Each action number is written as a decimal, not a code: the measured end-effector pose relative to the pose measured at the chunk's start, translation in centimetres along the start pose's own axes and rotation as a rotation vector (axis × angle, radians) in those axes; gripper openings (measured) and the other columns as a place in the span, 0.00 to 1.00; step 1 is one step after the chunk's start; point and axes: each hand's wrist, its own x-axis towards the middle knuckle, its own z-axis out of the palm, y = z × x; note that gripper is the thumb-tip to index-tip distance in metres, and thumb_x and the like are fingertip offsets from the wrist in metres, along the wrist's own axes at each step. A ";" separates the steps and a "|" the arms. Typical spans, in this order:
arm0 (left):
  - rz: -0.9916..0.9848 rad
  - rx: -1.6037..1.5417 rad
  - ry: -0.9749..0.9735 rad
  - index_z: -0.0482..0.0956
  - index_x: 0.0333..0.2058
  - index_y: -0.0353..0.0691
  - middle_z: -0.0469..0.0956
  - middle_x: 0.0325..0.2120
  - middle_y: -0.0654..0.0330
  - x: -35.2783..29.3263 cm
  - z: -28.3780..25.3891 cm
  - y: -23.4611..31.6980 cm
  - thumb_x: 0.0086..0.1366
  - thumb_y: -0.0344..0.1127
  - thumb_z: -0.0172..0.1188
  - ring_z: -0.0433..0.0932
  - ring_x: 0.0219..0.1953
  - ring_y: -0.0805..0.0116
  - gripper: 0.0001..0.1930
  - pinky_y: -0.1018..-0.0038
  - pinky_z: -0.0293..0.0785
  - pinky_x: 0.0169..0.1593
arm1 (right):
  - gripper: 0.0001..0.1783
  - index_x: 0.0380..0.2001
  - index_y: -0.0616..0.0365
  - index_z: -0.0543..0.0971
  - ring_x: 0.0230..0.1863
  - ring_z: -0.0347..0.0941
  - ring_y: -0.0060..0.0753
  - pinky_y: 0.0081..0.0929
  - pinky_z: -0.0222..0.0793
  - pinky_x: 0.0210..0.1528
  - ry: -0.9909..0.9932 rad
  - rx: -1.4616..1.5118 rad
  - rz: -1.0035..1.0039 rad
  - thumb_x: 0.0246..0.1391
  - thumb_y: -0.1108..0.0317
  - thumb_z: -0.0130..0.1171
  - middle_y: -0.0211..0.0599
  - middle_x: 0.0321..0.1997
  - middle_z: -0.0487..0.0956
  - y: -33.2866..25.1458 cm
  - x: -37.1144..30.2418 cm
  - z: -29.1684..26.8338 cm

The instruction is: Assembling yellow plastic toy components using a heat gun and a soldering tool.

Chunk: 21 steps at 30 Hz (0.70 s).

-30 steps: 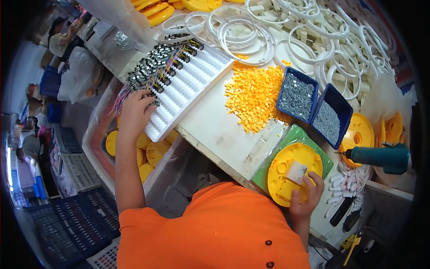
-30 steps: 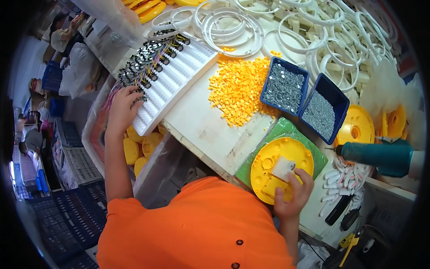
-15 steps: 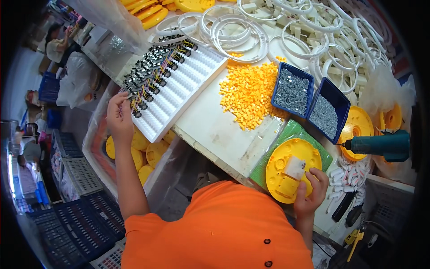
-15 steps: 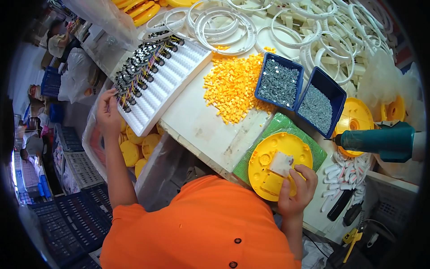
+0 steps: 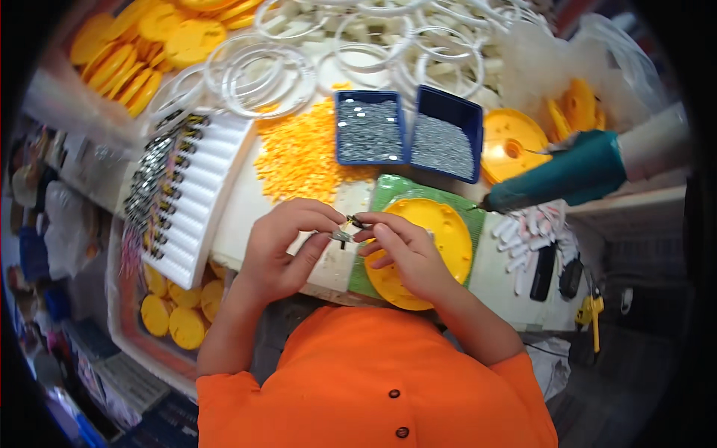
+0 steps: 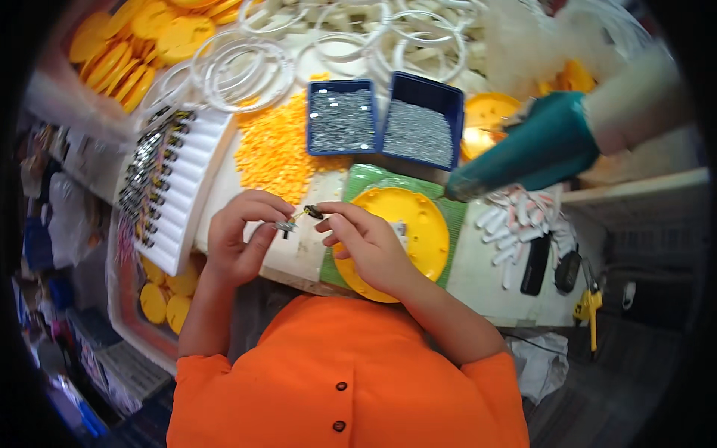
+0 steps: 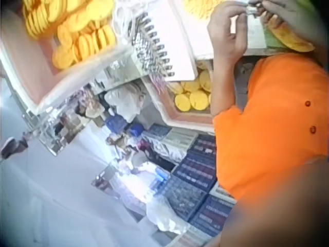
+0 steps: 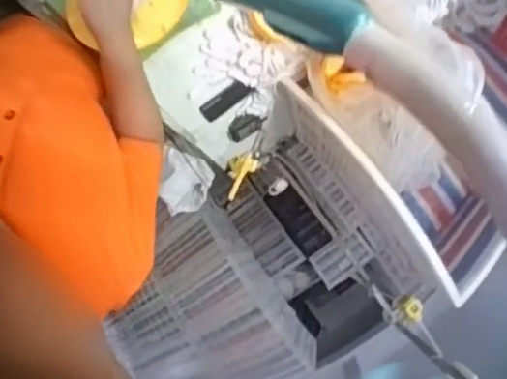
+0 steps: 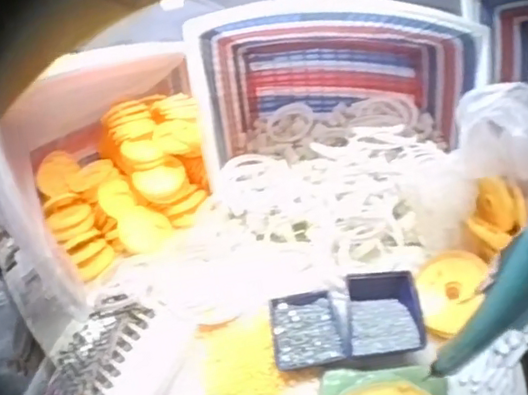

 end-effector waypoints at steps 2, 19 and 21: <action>0.049 -0.033 -0.071 0.78 0.39 0.36 0.83 0.40 0.51 1.2 1.8 -0.1 0.63 0.19 0.57 0.82 0.42 0.58 0.08 0.67 0.76 0.48 | 0.21 0.60 0.60 0.75 0.47 0.80 0.28 0.25 0.80 0.42 -0.004 0.087 0.075 0.73 0.60 0.48 0.35 0.51 0.80 0.8 0.1 -0.7; -0.161 -0.102 -0.169 0.79 0.41 0.33 0.81 0.38 0.56 1.0 3.7 -2.0 0.68 0.22 0.56 0.80 0.34 0.72 0.06 0.77 0.76 0.36 | 0.10 0.35 0.59 0.82 0.46 0.83 0.50 0.36 0.78 0.48 0.441 -1.070 -0.743 0.52 0.68 0.71 0.42 0.42 0.85 2.0 -2.6 -3.1; -0.210 -0.066 -0.186 0.79 0.41 0.34 0.81 0.36 0.56 0.3 3.9 -3.0 0.67 0.24 0.58 0.80 0.34 0.66 0.05 0.74 0.76 0.36 | 0.10 0.34 0.58 0.82 0.49 0.82 0.50 0.38 0.78 0.49 0.401 -1.121 -0.722 0.50 0.68 0.72 0.40 0.43 0.85 3.1 -2.2 -2.8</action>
